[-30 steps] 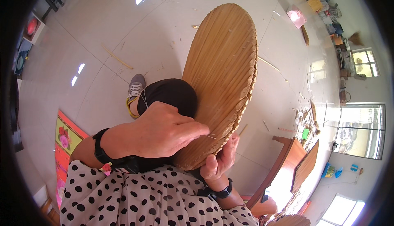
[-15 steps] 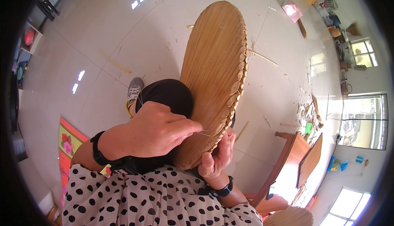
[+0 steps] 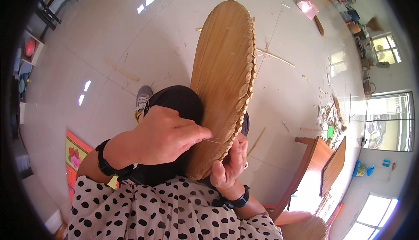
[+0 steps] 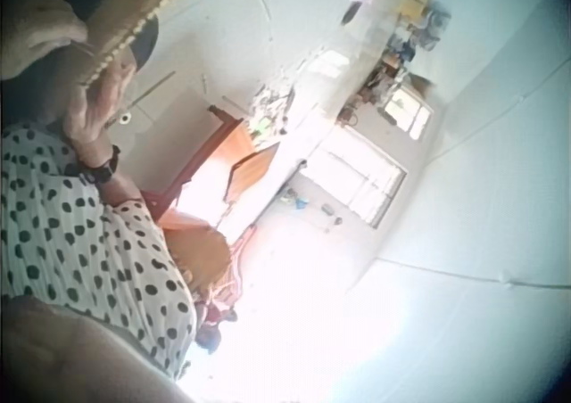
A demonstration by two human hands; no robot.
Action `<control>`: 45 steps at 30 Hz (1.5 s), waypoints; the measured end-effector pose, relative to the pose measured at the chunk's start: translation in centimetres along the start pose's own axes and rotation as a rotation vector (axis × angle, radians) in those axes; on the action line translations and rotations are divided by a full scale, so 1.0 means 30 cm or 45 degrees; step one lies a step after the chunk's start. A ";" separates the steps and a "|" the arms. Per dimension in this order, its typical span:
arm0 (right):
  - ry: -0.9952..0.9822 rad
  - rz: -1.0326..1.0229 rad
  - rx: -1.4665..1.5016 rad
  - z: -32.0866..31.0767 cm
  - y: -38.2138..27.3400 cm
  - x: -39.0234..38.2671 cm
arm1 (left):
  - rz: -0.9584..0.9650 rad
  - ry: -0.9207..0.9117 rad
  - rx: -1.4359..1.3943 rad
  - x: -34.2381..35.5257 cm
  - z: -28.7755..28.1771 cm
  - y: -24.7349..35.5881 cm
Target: The person sits on the floor and sews a white thread along the edge of a bamboo fan using a needle. They pull the thread through the bamboo slats, tie knots, and cut the thread with scissors multiple times.
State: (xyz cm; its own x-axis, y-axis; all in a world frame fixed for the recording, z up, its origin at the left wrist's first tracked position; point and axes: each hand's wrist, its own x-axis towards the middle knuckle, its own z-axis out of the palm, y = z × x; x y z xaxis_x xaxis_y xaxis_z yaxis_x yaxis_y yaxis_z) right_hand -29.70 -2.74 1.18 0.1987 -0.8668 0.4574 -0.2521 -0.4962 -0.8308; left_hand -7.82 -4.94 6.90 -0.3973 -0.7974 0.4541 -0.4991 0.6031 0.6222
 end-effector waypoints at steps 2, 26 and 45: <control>-0.020 0.000 -0.020 -0.002 -0.004 -0.001 | 0.016 0.003 -0.009 0.007 -0.004 -0.004; 0.004 -0.099 0.298 0.054 -0.012 0.055 | -0.156 -0.238 0.066 0.060 -0.075 0.048; 0.078 -0.080 0.530 0.054 -0.002 0.062 | -0.458 -0.108 -0.095 0.016 -0.020 0.084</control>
State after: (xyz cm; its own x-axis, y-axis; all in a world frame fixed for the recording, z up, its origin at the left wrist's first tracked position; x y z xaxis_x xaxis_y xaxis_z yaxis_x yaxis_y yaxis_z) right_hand -27.79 -4.25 1.56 0.1418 -0.8430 0.5189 0.1648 -0.4968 -0.8521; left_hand -8.80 -3.80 9.07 -0.2709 -0.9515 0.1455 -0.5624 0.2791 0.7783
